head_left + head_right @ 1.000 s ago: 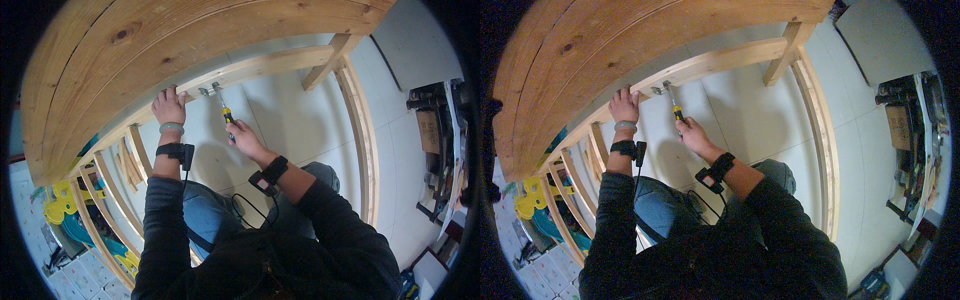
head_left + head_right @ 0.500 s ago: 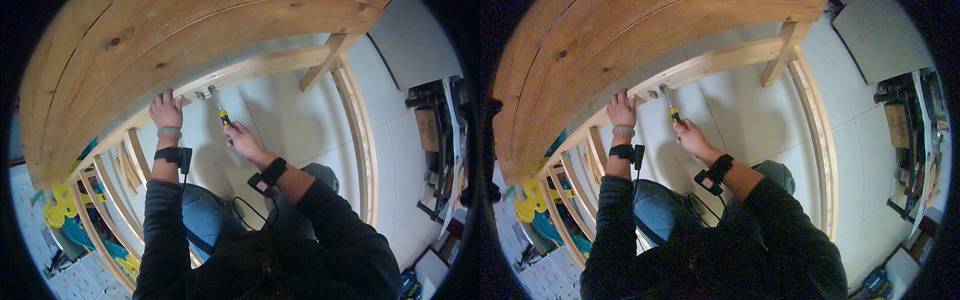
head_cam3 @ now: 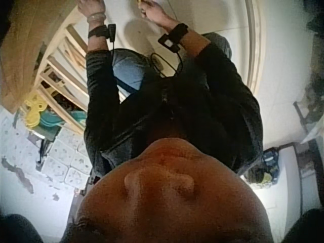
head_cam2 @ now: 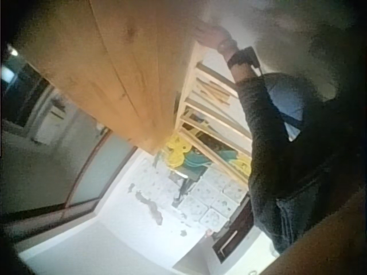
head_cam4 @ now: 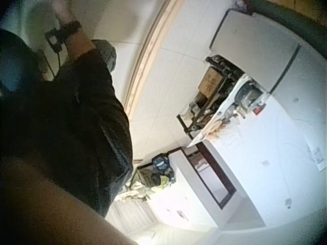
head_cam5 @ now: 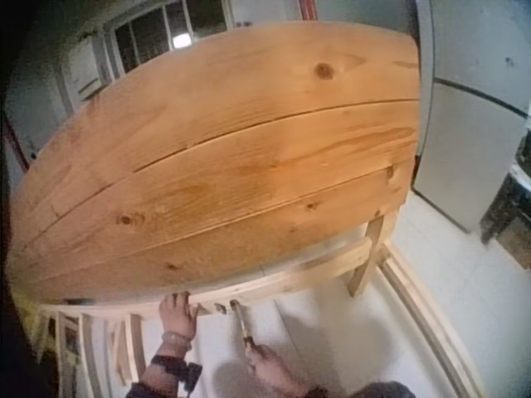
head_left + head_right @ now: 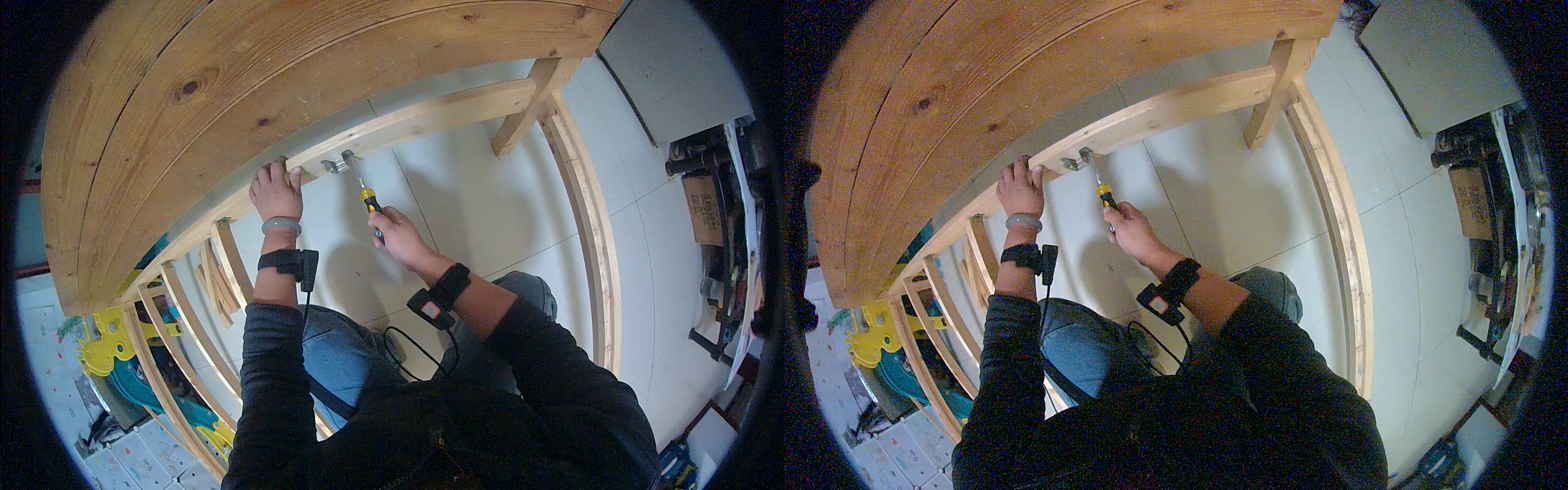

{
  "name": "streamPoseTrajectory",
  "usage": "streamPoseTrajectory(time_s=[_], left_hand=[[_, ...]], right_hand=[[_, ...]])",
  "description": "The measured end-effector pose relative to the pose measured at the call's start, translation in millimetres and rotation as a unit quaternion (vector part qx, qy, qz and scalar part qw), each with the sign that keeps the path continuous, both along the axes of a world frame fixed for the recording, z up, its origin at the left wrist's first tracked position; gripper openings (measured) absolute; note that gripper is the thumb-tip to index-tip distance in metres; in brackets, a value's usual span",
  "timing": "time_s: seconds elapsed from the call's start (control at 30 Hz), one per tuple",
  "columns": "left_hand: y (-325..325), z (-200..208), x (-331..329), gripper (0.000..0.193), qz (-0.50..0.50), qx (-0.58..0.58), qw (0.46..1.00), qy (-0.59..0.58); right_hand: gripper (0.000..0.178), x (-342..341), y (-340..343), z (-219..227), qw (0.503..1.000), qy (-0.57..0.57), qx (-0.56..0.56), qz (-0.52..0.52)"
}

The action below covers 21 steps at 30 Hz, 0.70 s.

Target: The person assembles a wooden furniture frame by attaching metal brackets to wooden slats using a screwdriver. They position the brackets, insert screws, and tighten them to secure the components together.

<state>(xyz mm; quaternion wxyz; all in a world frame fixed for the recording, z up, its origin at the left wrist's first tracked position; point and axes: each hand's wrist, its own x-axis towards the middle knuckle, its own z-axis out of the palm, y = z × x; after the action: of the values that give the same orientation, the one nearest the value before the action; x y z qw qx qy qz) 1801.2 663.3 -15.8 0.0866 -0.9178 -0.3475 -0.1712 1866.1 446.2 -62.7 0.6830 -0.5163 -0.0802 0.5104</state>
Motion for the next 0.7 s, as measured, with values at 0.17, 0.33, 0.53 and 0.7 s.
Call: streamPoseTrajectory(time_s=[0.17, 0.33, 0.53, 0.7], left_hand=[[-0.8, 0.3, -0.4, 0.036, -0.008, 0.001, 1.000, -0.012], [-1.7, -0.1, -0.9, 0.037, -0.004, 0.001, 1.000, -0.009], [-1.4, -1.4, -1.1, 0.036, -0.005, 0.006, 1.000, -0.013], [-0.8, -3.3, -0.8, 0.036, -0.004, 0.010, 1.000, -0.018]], right_hand=[[0.029, 1.6, -3.1, 10.4, 0.999, 0.037, -0.010, 0.005], [0.024, 1.7, -4.4, 20.7, 0.995, 0.097, -0.018, 0.005], [0.025, 2.1, -4.0, 21.4, 0.998, 0.052, -0.026, -0.001], [0.025, 0.7, -1.3, 17.8, 0.999, 0.040, -0.031, -0.014]])
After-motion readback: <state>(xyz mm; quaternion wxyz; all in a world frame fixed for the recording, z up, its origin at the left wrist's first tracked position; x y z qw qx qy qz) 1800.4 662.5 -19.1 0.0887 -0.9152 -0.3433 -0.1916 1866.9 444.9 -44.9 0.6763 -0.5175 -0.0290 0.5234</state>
